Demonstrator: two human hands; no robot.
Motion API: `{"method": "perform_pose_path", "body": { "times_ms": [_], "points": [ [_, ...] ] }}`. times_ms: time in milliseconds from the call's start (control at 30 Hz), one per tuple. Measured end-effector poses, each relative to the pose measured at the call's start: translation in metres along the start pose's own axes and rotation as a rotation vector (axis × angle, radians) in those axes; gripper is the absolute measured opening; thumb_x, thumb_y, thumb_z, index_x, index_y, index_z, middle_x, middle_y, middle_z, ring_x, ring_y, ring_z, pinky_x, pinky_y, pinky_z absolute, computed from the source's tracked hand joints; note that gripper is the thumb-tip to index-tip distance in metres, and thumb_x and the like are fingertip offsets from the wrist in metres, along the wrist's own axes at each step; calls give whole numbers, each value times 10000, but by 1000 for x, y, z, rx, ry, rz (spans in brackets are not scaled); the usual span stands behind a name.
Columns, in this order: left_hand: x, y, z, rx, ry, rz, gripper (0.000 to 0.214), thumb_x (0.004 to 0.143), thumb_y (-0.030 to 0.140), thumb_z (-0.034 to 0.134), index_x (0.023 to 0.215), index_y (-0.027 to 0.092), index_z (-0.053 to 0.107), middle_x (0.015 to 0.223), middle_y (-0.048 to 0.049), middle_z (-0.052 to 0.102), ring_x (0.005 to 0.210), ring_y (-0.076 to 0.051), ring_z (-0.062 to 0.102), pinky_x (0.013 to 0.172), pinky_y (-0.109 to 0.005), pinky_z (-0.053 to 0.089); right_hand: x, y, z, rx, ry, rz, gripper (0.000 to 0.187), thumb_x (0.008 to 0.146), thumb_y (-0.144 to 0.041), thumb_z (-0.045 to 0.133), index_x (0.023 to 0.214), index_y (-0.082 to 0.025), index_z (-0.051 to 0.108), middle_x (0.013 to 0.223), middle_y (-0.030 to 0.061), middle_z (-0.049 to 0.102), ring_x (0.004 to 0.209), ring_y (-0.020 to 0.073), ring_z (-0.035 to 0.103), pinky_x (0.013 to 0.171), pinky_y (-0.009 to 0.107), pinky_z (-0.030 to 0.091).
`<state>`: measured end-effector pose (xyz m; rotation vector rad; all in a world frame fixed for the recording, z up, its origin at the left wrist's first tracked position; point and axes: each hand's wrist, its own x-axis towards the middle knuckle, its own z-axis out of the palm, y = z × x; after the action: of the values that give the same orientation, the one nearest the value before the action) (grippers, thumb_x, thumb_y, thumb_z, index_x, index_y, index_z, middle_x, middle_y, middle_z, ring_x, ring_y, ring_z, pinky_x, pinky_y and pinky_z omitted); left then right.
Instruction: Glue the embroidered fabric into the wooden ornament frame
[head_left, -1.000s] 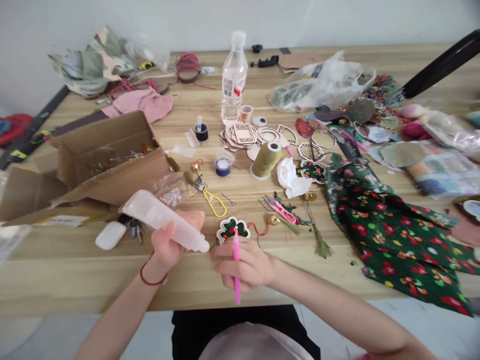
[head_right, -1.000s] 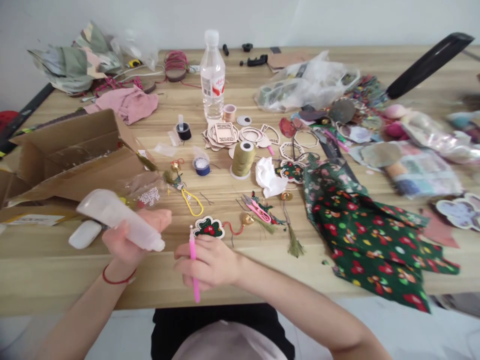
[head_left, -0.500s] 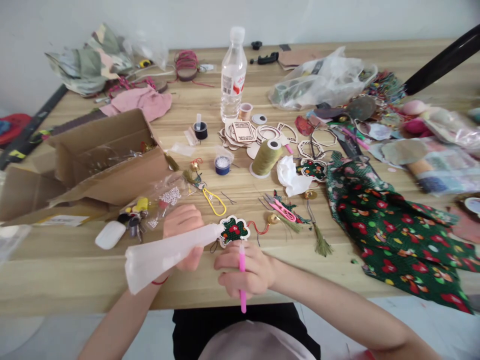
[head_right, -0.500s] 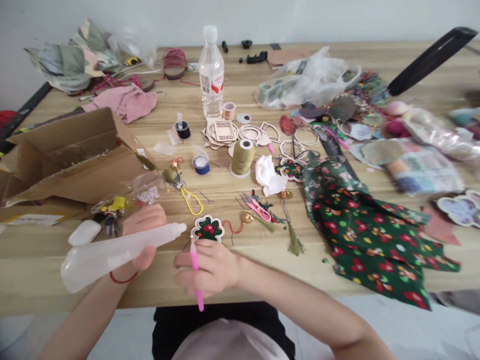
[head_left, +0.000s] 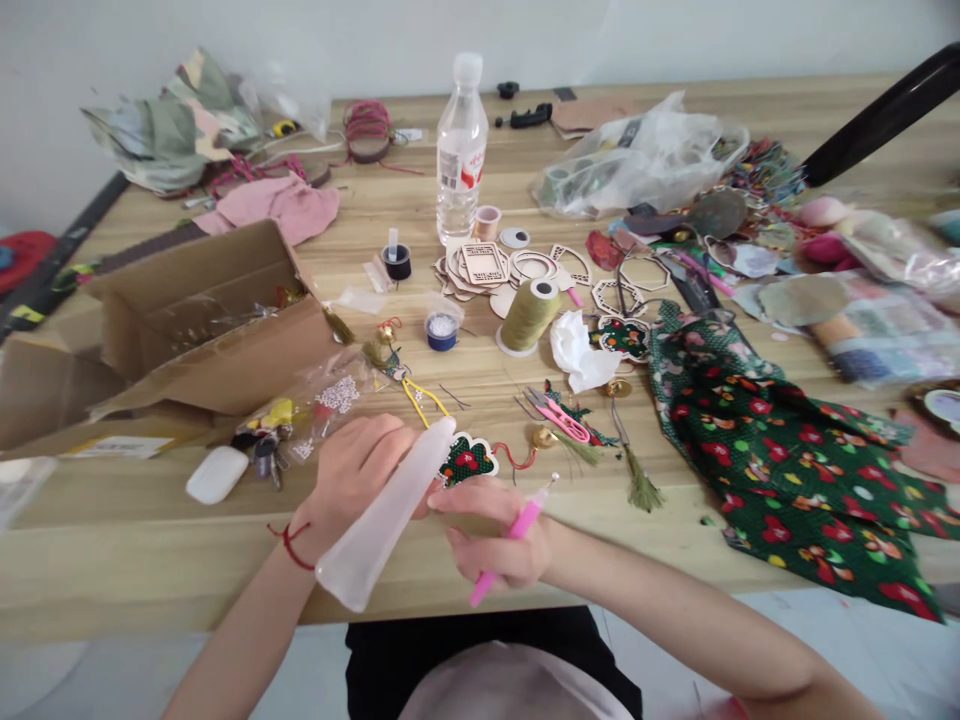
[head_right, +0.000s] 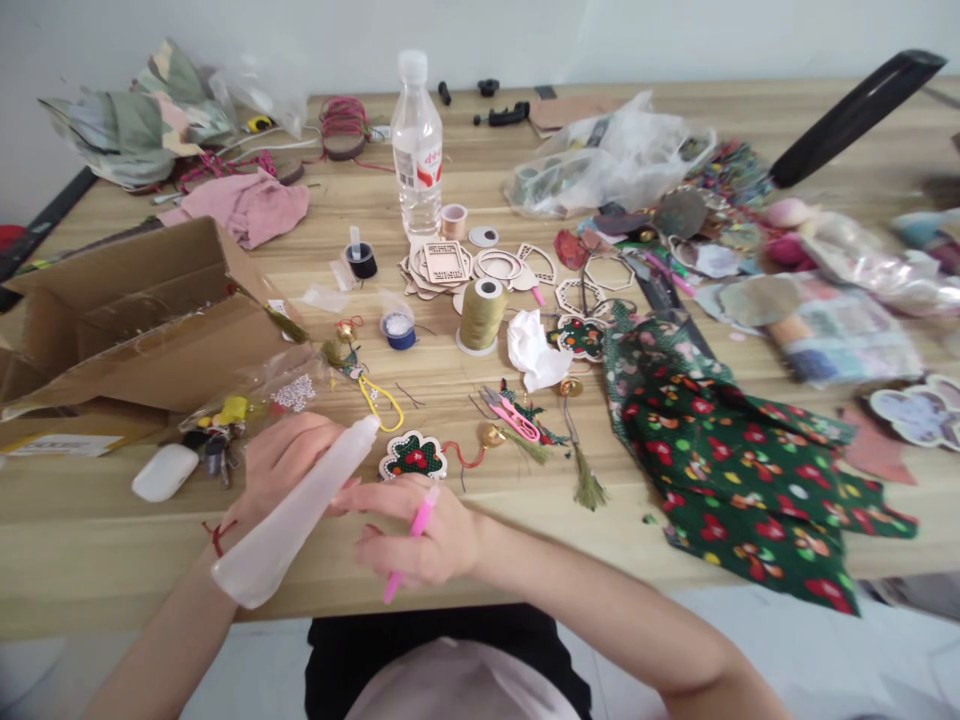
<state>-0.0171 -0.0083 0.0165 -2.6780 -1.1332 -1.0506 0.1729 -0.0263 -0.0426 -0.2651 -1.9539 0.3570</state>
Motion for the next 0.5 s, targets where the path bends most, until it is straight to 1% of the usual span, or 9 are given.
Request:
{"method": "perform_pose_path", "body": {
  "times_ms": [67, 133, 167, 267, 300, 400, 433, 500],
  "points": [
    [-2, 0, 1, 3, 13, 9, 192, 894, 319, 603, 963, 144, 563, 789, -69, 653, 670, -175, 617, 577, -299, 474, -3, 0, -2, -67, -140, -2, 150, 930, -165, 520, 965, -192, 663, 1221, 143, 639, 835, 141, 658, 630, 242, 541],
    [-4, -1, 2, 4, 25, 26, 198, 898, 295, 602, 1002, 129, 571, 824, -75, 669, 702, -177, 638, 602, -295, 495, -4, -1, -4, -111, -251, -15, 198, 920, -176, 531, 1046, -226, 675, 1250, 123, 647, 777, 133, 650, 620, 249, 533],
    [-5, -1, 2, 7, 29, 36, 207, 898, 288, 605, 1020, 123, 575, 836, -76, 674, 713, -177, 645, 612, -292, 503, -4, -1, -5, -118, -255, -20, 222, 917, -164, 527, 1067, -238, 673, 1260, 113, 649, 763, 127, 646, 618, 246, 527],
    [-6, -2, 3, 22, 30, 62, 230, 905, 263, 602, 1074, 108, 582, 876, -82, 692, 747, -176, 665, 643, -284, 522, -1, 0, -5, -99, -147, -26, 233, 939, -151, 495, 1082, -236, 658, 1258, 103, 655, 736, 108, 628, 605, 229, 510],
    [-6, -2, 3, 25, 33, 68, 214, 918, 239, 581, 1087, 109, 584, 889, -82, 700, 758, -172, 671, 653, -277, 527, 0, 0, -5, -104, -135, -21, 225, 950, -161, 488, 1088, -230, 652, 1248, 102, 659, 724, 104, 621, 597, 226, 505],
    [-6, -4, 3, 26, 24, 96, 180, 948, 164, 504, 1102, 127, 590, 915, -72, 720, 774, -156, 686, 679, -255, 540, -1, 2, -4, -167, -198, -18, 218, 955, -164, 511, 1119, -221, 642, 1216, 103, 675, 723, 102, 619, 604, 222, 508],
    [-6, -4, 3, 23, 21, 107, 177, 953, 159, 489, 1094, 133, 593, 912, -67, 724, 771, -152, 688, 683, -253, 545, -3, 2, -4, -191, -203, -23, 230, 945, -147, 524, 1127, -226, 640, 1207, 100, 680, 734, 103, 625, 615, 222, 514],
    [-5, -4, 4, 0, 13, 112, 181, 967, 178, 471, 1089, 138, 598, 916, -67, 728, 785, -156, 695, 701, -260, 559, -7, 3, -4, -220, -168, -32, 259, 922, -111, 542, 1122, -246, 634, 1185, 81, 689, 741, 104, 632, 642, 226, 529]
  ]
}}
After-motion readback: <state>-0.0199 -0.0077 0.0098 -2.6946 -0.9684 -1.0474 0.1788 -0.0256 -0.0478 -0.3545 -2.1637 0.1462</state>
